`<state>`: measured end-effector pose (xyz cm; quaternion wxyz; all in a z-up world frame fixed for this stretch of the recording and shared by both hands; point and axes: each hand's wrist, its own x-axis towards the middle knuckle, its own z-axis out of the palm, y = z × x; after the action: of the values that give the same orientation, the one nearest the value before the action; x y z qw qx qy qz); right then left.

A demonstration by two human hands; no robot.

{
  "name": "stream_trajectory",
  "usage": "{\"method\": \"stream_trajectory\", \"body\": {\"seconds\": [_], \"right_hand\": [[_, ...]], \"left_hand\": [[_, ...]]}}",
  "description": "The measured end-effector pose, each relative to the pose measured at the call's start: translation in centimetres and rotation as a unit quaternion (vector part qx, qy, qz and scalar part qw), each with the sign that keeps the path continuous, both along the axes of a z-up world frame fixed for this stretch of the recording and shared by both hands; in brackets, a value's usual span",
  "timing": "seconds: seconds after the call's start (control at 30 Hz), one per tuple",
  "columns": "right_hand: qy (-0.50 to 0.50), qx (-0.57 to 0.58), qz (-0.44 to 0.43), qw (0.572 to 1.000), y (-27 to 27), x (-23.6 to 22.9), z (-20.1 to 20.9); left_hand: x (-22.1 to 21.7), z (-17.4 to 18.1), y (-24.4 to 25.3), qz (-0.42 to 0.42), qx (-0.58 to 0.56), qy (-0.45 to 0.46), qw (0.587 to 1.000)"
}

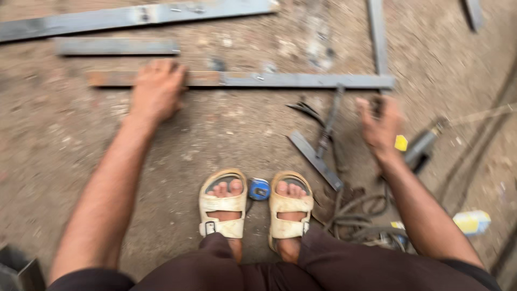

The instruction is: The person aligns metal bars on the floor and uses a welding torch to join them. They repeatedly position the bars, weld the joints, and inspect the connections while working on the ground.

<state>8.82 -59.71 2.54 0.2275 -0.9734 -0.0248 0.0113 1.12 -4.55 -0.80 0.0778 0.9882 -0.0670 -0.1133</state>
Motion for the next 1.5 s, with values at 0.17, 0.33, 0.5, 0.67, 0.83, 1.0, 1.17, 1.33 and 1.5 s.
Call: {"method": "stream_trajectory", "body": {"seconds": [0.17,0.33,0.5,0.67,0.83,1.0,1.17,1.33,1.5], "right_hand": [[-0.094,-0.19,-0.08,0.974,-11.0,-2.1,0.5],[0.027,-0.212,-0.255,0.943,-16.7,-6.4,-0.9],[0.131,-0.142,-0.314,0.93,-16.9,-7.5,-2.2],[0.017,0.221,-0.445,0.867,-14.8,-3.8,-1.2],[0.031,0.359,-0.236,0.903,-12.0,-2.3,6.8],[0.164,0.248,-0.009,0.955,-3.3,-2.5,17.0],[0.389,0.363,0.146,0.834,4.1,-5.0,19.1],[0.468,0.299,0.159,0.816,7.8,-6.2,18.0],[0.461,0.136,0.141,0.865,10.4,-5.9,16.6]], "left_hand": [[-0.3,-0.5,-0.3,-0.005,0.01,-0.062,0.998],[-0.5,-0.3,-0.5,-0.011,0.046,-0.041,0.998],[0.0,-1.2,-0.5,-0.034,0.107,-0.019,0.994],[0.0,-1.1,-0.4,-0.034,0.112,-0.014,0.993],[0.3,-2.6,-0.1,-0.029,0.081,-0.009,0.996],[0.6,-2.1,0.6,-0.021,0.025,-0.009,0.999],[0.3,-1.2,0.3,-0.023,0.059,-0.019,0.998],[0.3,-1.5,0.3,-0.032,0.068,-0.024,0.997],[0.2,-1.2,0.2,-0.031,0.068,-0.047,0.996]]}}
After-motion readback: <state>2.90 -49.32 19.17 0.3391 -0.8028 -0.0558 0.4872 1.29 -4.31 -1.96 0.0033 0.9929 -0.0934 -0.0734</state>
